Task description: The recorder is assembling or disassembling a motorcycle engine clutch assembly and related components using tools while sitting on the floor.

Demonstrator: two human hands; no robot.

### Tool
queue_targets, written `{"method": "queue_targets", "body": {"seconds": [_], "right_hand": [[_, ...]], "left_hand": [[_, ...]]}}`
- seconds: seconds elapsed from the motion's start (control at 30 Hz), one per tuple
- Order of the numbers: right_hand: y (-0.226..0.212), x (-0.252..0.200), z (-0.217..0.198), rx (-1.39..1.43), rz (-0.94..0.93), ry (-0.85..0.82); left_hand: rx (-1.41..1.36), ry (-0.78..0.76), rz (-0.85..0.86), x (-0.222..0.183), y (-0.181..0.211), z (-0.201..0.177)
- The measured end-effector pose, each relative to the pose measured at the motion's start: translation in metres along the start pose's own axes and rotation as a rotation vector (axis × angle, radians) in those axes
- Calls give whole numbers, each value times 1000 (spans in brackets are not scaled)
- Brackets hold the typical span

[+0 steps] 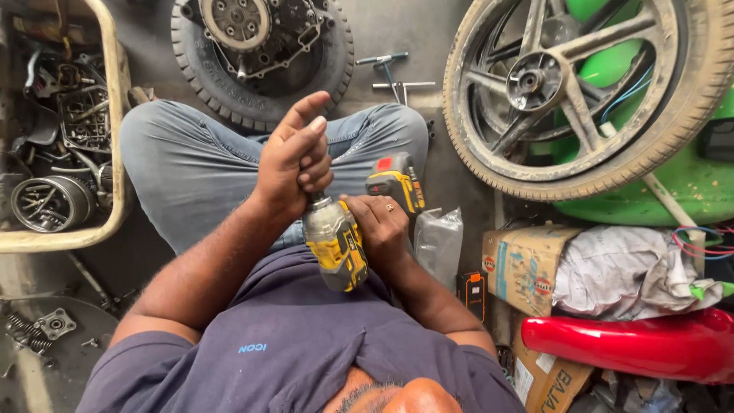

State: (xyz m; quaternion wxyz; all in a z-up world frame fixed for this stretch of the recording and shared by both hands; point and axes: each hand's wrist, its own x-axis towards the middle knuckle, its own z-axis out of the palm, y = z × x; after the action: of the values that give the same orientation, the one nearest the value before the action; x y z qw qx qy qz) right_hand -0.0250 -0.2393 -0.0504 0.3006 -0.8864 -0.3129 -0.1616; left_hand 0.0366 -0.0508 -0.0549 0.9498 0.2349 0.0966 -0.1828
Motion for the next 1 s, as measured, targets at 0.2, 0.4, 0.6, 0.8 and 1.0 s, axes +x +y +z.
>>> {"method": "queue_targets", "body": {"seconds": [0.2, 0.4, 0.6, 0.8, 1.0], "right_hand": [[10, -15, 27, 13, -17, 80], [-6, -3, 23, 43, 35, 44], [1, -21, 36, 72, 14, -46], [-2, -27, 41, 22, 15, -10], [-8, -15, 37, -8, 22, 7]], "left_hand": [[-13, 120, 50, 7, -10, -19], [104, 134, 19, 7, -3, -29], [255, -12, -31, -12, -4, -19], [180, -30, -118, -23, -7, -17], [273, 52, 5, -18, -13, -20]]}}
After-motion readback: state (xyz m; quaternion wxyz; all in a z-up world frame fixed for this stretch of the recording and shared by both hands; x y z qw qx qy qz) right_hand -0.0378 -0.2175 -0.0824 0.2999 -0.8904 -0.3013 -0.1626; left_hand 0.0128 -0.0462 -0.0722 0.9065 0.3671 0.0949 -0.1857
